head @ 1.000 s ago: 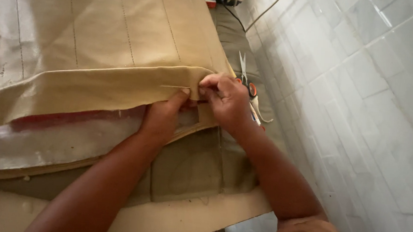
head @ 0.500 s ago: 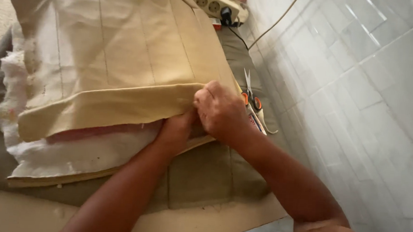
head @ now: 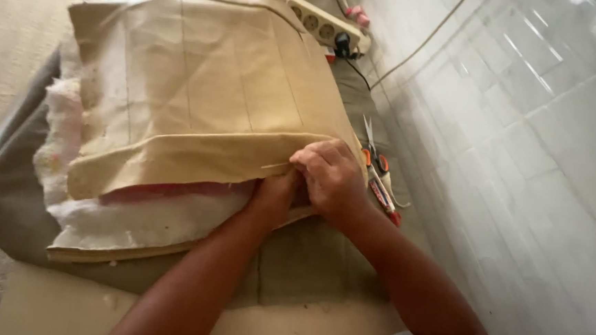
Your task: Upholstering a foam cushion with a leather cover using pins and hand-sewing
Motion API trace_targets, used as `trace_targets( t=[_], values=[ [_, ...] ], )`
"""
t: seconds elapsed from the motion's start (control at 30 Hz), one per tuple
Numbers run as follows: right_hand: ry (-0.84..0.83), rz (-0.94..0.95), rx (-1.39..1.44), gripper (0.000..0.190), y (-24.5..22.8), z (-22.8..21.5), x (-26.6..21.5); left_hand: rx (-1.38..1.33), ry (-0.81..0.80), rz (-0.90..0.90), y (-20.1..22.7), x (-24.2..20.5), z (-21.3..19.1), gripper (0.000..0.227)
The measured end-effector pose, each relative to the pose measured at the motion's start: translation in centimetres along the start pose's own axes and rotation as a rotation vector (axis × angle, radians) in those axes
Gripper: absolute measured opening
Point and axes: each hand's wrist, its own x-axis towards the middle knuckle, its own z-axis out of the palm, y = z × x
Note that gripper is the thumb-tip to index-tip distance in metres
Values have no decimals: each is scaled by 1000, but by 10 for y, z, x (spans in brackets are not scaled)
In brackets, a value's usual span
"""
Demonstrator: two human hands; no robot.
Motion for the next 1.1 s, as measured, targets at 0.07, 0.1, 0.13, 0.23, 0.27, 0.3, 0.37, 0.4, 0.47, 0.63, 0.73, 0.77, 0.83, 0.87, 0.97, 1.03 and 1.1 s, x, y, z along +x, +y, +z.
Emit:
trace_targets(
  t=[0.07, 0.1, 0.13, 0.23, 0.27, 0.3, 0.37, 0.4, 0.47, 0.63, 0.73, 0.77, 0.83, 0.87, 0.97, 1.03, 1.1],
  values=[
    [58, -94, -98, 15, 6, 8, -7, 278, 180, 116, 40, -2, -35, 15],
    [61, -96, -101, 15, 29, 34, -40, 279, 182, 120, -43, -8, 55, 15],
    [166, -252, -540, 15, 51, 61, -71, 446, 152, 123, -120, -6, 134, 23],
    [208, -395, -328, 16, -35, 45, -11, 356, 131, 9, -160, -3, 144, 29],
    [138, -356, 321, 23, -92, 8, 21, 103, 136, -103, -141, -11, 114, 28],
    [134, -336, 318, 23, -98, -2, 28, 95, 117, -106, -109, -21, 91, 28],
    [52, -57, 791, 23, -105, -15, 53, -682, 102, -439, -57, -24, 31, 30],
    [60, -70, 779, 23, -116, -13, 33, -678, 103, -421, -22, -5, 4, 30],
    [-327, 671, 1361, 2, -139, -12, -16, -1459, 86, -745, 53, 16, -42, 36],
    [-758, 866, 1539, 10, -138, -39, -60, -1471, 158, -732, 40, 21, -27, 28],
    [-631, 741, 1248, 12, -108, -51, -47, -1533, 158, -880, 56, 15, -36, 32],
    [-409, 734, 1064, 12, -92, -55, -34, -1532, 160, -914, 64, 19, -47, 34],
    [-250, 728, 676, 11, -42, -38, -30, -1566, 157, -854, 64, 18, -47, 31],
    [-95, 710, 289, 11, -17, -30, -30, -1602, 151, -799, 63, 17, -46, 29],
    [-195, 781, 121, 35, -6, -26, -23, -1627, 172, -793, 71, 18, -51, 37],
    [-207, 752, 77, 25, -7, -24, -22, -1604, 150, -778, 67, 20, -50, 41],
    [-226, 722, 35, 17, -11, -24, -25, -1584, 134, -768, 64, 19, -49, 46]
  ],
)
